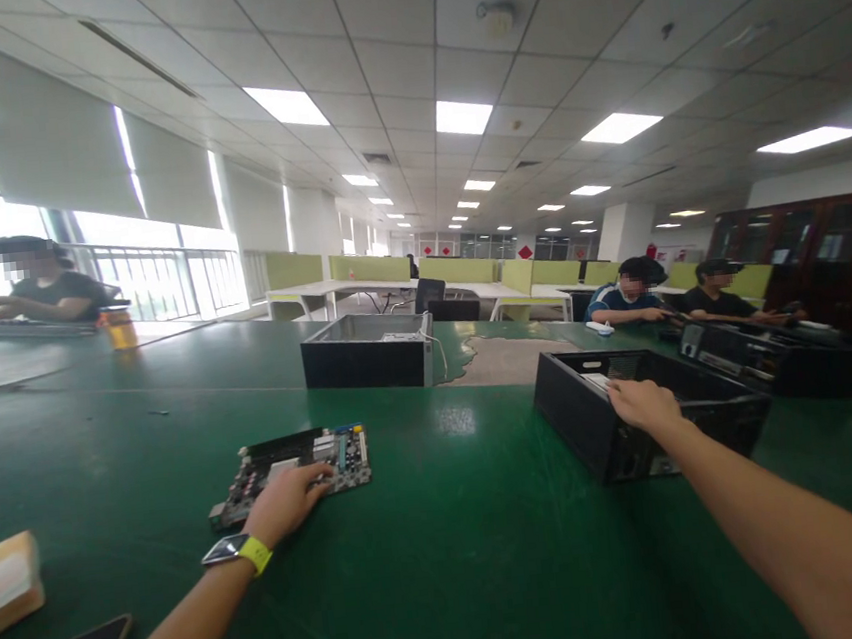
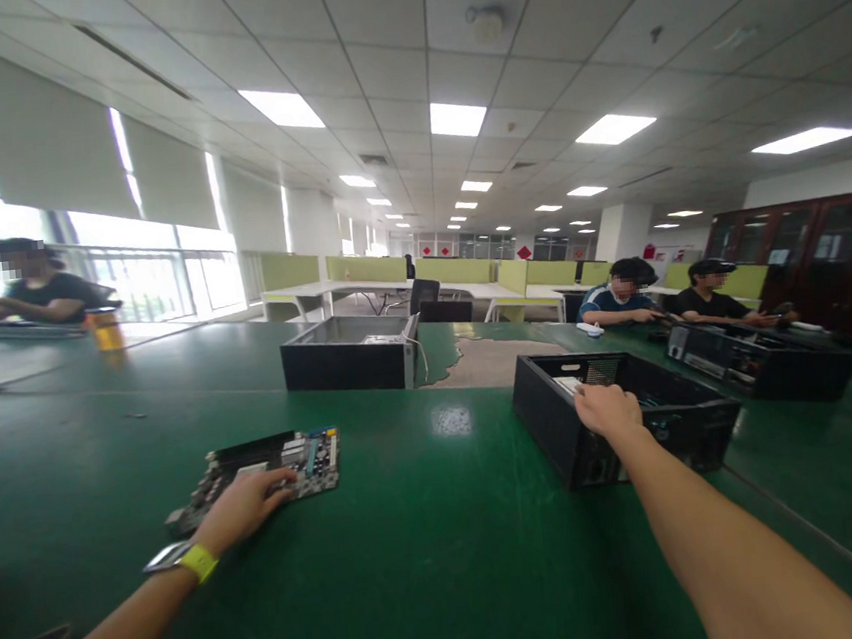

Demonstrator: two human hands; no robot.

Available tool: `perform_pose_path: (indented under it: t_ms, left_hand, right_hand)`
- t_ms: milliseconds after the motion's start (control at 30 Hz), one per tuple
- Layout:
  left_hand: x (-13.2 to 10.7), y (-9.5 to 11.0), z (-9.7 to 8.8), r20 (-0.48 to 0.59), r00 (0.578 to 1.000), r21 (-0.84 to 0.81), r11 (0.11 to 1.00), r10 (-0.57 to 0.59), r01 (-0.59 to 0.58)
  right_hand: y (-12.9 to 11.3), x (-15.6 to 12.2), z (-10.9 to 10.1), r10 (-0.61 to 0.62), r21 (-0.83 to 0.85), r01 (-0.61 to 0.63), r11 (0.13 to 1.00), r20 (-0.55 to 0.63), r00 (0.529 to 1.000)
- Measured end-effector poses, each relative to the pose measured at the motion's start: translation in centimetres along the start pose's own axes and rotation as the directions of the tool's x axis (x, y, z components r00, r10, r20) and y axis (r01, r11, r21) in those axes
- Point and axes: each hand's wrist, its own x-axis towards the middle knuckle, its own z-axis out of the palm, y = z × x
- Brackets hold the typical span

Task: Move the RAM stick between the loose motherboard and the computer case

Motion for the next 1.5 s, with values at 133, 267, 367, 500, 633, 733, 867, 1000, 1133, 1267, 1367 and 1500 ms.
perform_pose_path:
  t_ms: [133,267,367,500,633,733,867,1000,1133,1267,1367,1500]
  left_hand:
    - [0.0,-2.2,-0.3,-0.011,0.995,0.038,0.995,-0.096,0.096]
    - [-0.4,-2.4,-0.4,-0.109,0.989,0.020,0.995,-0.099,0.102]
    - [-0.7,-2.0,-0.5,-0.238,0.971,0.010,0.999,-0.035,0.039]
    - [-0.5,-0.5,-0.8,-0.311,0.951,-0.013,1.000,0.002,-0.006]
    - [0.2,2.9,-1.8,-0.347,0.935,-0.046,0.995,0.072,-0.093]
    - [0.7,6.3,-3.2,-0.372,0.917,-0.080,0.980,0.143,-0.185]
    - [0.6,11.0,-5.3,-0.409,0.875,-0.084,0.943,0.261,-0.321]
    - [0.1,15.5,-6.9,-0.412,0.832,-0.112,0.885,0.372,-0.451]
    - [-0.1,19.6,-8.7,-0.412,0.779,-0.122,0.819,0.472,-0.561]
    - [0.7,23.4,-10.1,-0.341,0.724,-0.066,0.753,0.600,-0.655]
    - [1.4,26.3,-9.6,-0.165,0.681,0.038,0.695,0.713,-0.718]
    - [2.1,29.8,-7.3,0.281,0.653,0.141,0.643,0.703,-0.753]
  right_hand:
    - [1.1,1.4,0.9,-0.008,0.078,0.003,0.997,0.067,0.998]
    - [1.6,1.2,1.2,0.010,0.082,-0.016,0.996,0.067,0.998]
    - [1.5,-0.1,1.1,0.029,0.085,-0.032,0.996,0.037,0.999]
    - [0.5,-2.7,0.8,0.020,0.104,-0.019,0.994,-0.005,1.000]
    - [-1.7,-6.8,0.3,-0.035,0.143,0.043,0.989,-0.053,0.998]
    - [-4.2,-10.9,-0.1,-0.081,0.172,0.103,0.980,-0.130,0.988]
    - [-8.0,-17.0,-0.9,-0.203,0.227,0.249,0.942,-0.207,0.957]
    - [-11.5,-22.6,-2.3,-0.272,0.244,0.339,0.909,-0.271,0.923]
    - [-14.3,-26.7,-2.9,-0.416,0.190,0.461,0.867,-0.237,0.878]
    - [-17.1,-29.4,-1.1,-0.470,0.076,0.492,0.867,-0.205,0.859]
    - [-18.4,-30.5,-0.4,-0.417,0.074,0.435,0.897,-0.179,0.891]
    - [-17.3,-29.7,-4.7,-0.520,0.288,0.489,0.823,0.037,0.853]
